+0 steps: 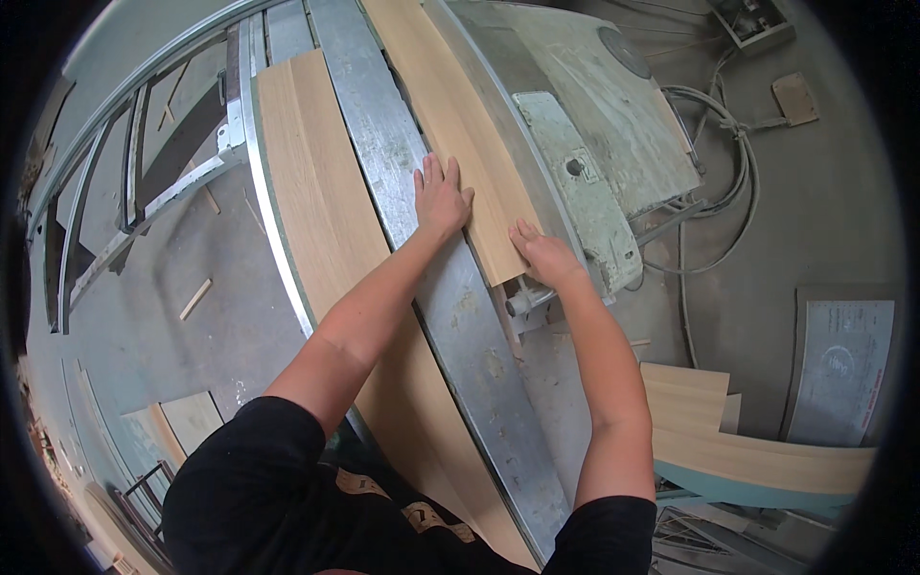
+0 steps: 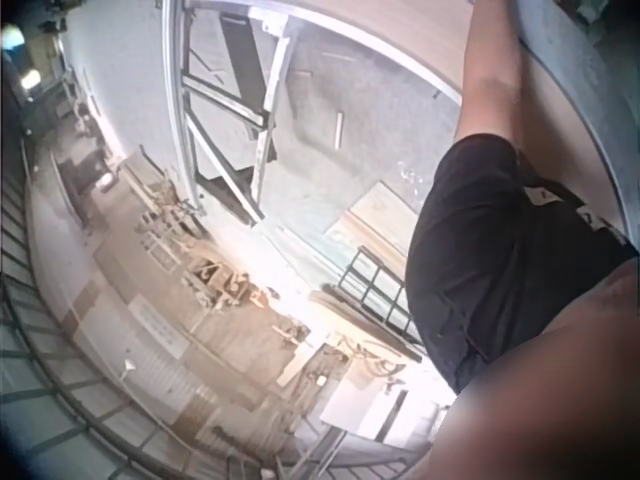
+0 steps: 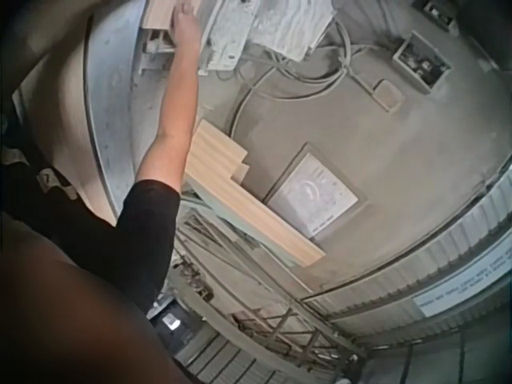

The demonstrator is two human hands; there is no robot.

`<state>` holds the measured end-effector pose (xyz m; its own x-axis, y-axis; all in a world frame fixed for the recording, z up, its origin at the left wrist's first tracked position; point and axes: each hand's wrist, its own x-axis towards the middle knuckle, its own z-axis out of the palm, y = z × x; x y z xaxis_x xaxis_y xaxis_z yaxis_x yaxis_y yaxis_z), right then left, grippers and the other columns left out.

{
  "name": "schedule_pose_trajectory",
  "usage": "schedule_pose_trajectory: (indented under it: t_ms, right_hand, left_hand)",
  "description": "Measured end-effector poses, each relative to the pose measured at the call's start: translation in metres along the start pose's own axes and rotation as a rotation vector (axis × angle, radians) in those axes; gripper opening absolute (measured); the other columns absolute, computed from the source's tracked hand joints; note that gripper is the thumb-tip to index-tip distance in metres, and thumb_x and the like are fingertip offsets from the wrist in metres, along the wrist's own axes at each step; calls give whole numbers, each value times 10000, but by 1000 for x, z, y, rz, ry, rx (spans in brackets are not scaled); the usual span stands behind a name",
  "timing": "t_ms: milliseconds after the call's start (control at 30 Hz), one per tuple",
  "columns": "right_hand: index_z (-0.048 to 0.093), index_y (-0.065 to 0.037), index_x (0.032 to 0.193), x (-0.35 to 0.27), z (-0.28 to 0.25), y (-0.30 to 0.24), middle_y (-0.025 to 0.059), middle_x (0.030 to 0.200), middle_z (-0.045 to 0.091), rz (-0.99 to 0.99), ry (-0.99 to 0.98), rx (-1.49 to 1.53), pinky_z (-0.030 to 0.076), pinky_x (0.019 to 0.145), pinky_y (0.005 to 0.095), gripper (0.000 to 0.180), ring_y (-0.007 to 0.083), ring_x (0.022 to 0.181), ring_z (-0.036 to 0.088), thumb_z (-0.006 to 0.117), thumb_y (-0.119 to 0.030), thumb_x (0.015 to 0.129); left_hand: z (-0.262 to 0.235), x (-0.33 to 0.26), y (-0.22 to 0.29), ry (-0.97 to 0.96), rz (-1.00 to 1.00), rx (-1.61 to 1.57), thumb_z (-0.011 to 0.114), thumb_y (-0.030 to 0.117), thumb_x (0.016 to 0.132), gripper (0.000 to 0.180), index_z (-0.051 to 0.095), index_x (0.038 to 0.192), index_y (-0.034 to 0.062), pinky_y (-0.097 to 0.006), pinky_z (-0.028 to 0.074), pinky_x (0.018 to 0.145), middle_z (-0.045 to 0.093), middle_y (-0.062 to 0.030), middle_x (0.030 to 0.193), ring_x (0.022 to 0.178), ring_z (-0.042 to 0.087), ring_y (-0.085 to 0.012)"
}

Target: Measure a wooden plank with a tape measure and then cut it to size using a sliding table saw in a factory setting.

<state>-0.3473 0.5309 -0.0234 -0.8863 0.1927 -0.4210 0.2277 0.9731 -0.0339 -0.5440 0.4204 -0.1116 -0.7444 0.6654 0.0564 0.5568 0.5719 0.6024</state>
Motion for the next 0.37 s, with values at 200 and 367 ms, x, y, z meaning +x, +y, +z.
schedule_pose_trajectory:
  t_ms: [200, 367]
  right_hand:
    - [452, -41, 1457, 3, -6, 6, 230, 1543, 420, -5, -46, 14, 515, 1020, 462, 722, 365, 1319, 537, 695, -30, 778]
    - [427, -69, 1495, 15, -2, 11, 229, 1568, 386, -12, -43, -16, 514, 1029, 452, 809, 356, 1324, 536, 740, -55, 749]
  left_hand:
    - [13, -69, 10, 7, 107, -112, 666, 288, 892, 749, 367, 1499, -33, -532, 162, 1238, 305, -304, 1585, 1519, 246, -399]
    - [15, -72, 10, 24, 110, -81, 663, 291, 894, 773, 337, 1518, -27, -528, 156, 1241, 312, -303, 1583, 1517, 256, -390]
